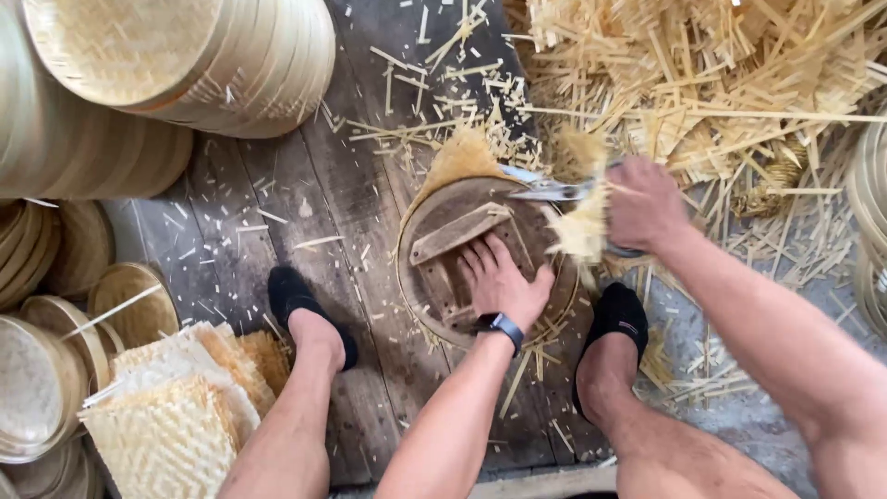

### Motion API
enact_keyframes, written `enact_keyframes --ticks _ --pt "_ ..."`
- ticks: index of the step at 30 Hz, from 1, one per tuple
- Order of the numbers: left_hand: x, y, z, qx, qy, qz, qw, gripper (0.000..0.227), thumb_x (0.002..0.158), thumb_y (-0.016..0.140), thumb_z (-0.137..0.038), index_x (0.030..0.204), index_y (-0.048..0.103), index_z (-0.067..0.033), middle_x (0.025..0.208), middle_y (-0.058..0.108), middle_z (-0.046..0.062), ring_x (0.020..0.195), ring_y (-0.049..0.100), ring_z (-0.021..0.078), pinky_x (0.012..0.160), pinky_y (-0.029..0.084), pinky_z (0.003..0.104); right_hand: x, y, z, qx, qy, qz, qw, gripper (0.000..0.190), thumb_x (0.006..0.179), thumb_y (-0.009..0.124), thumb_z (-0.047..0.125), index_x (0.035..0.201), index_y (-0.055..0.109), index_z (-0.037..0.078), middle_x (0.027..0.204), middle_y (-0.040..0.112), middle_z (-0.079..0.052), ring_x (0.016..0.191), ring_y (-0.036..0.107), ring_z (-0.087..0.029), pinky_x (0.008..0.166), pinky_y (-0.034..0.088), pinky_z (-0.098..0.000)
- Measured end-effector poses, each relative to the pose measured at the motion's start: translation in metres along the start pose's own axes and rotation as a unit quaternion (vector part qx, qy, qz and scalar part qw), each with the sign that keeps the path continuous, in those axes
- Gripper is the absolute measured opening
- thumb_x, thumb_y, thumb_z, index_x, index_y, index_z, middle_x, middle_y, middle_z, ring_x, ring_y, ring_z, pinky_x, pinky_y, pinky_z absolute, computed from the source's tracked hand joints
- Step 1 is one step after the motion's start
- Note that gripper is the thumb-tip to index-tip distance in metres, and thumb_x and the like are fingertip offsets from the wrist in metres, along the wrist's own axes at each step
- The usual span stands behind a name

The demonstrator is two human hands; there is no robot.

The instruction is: Weaving and trimming bamboo strips to create a circular basket base.

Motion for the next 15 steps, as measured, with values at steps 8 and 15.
enact_keyframes --ticks 8,15 --pt "-0.006 -0.002 0.01 0.035 0.116 0.013 0.993 0.109 0.073 0.071 -0.046 0.151 0.023 0.0137 0.154 0.03 0.039 0.148 0.02 0.055 0.125 0.006 0.058 -0.015 0.012 -0.022 0.045 0.06 0.15 0.986 0.035 0.092 0.058 0.036 0.096 0.067 0.003 0.085 0.065 -0.013 0.076 0.065 -0.024 0.071 0.057 -0.0375" --pt "-0.01 0.004 0.011 0.071 0.189 0.014 0.979 0.112 0.07 0.073 -0.044 0.149 0.021 0.0144 0.153 0.029 0.04 0.146 0.021 0.0546 0.123 0.008 0.058 0.014 -0.034 0.014 -0.012 0.03 0.058 0.998 0.063 0.073 0.067 0.066 0.077 0.068 0.003 0.073 0.064 -0.012 0.069 0.064 -0.024 0.066 0.057 -0.0351"
Point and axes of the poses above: each hand's wrist, its own x-axis towards the middle knuckle, its own y-axis out of the palm, z = x × y, the point moved 4 cm from there along x, towards the middle knuckle
